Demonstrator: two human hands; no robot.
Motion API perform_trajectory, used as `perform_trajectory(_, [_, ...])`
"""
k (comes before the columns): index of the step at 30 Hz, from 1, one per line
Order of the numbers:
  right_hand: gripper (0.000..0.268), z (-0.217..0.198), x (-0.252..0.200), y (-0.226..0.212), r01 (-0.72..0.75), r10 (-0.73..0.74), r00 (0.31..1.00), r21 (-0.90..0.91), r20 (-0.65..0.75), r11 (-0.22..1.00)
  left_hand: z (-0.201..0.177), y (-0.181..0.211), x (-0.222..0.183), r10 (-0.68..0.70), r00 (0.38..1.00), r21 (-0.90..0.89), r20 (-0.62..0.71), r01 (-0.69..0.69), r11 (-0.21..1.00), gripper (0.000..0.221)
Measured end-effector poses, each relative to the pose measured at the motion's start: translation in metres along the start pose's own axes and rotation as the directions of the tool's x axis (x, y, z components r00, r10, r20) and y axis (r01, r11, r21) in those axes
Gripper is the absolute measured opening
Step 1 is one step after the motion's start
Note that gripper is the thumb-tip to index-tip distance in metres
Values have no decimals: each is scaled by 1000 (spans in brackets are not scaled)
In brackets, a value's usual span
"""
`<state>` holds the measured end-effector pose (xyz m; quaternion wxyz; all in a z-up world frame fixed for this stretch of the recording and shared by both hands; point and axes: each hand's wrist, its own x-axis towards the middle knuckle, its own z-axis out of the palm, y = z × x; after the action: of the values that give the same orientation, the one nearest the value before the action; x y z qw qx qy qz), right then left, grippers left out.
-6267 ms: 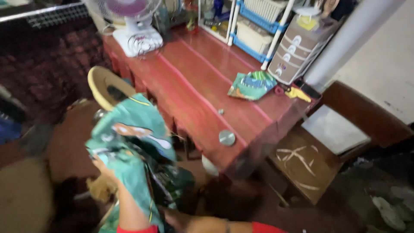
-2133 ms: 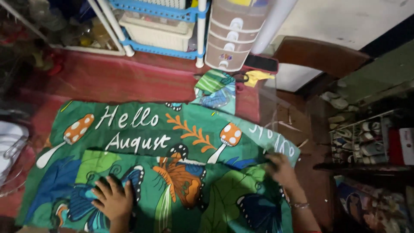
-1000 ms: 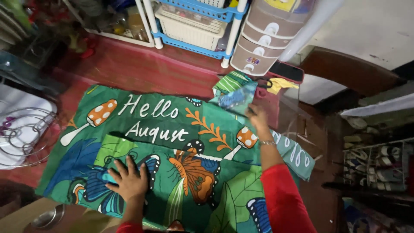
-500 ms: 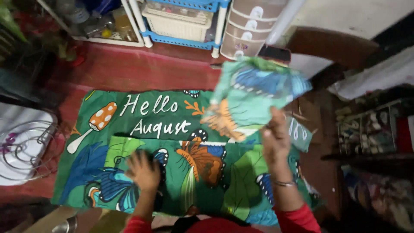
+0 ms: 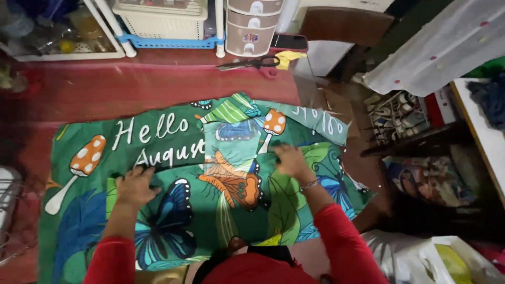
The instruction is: A person is smoothing out and folding a printed fabric cloth on a desk, then measuring it with a tape measure.
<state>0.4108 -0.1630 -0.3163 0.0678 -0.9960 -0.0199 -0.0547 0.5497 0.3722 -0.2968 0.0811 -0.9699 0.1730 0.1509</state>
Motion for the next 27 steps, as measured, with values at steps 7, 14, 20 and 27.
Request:
perform_trajectory(7, [21, -2, -17, 21, 142, -193, 966, -274, -169, 951, -18, -25, -45, 325, 864, 123, -384, -301, 946, 19])
perform_trajectory(14, [33, -128, -93, -23, 455, -463, 885, 131, 44, 881, 2, -43, -170, 586, 708, 210, -393, -552, 807, 32])
perform_trajectory(20, [18, -104, -203, -21, 410, -411, 911, -111, 16, 905, 87, -33, -246, 488, 813, 137, -319, -469, 872, 45])
perform_trajectory(27, [46, -74, -251, -37, -10, 70, 951, -197, 300, 980, 100, 1, -267, 215, 965, -184, -148, -241, 953, 37])
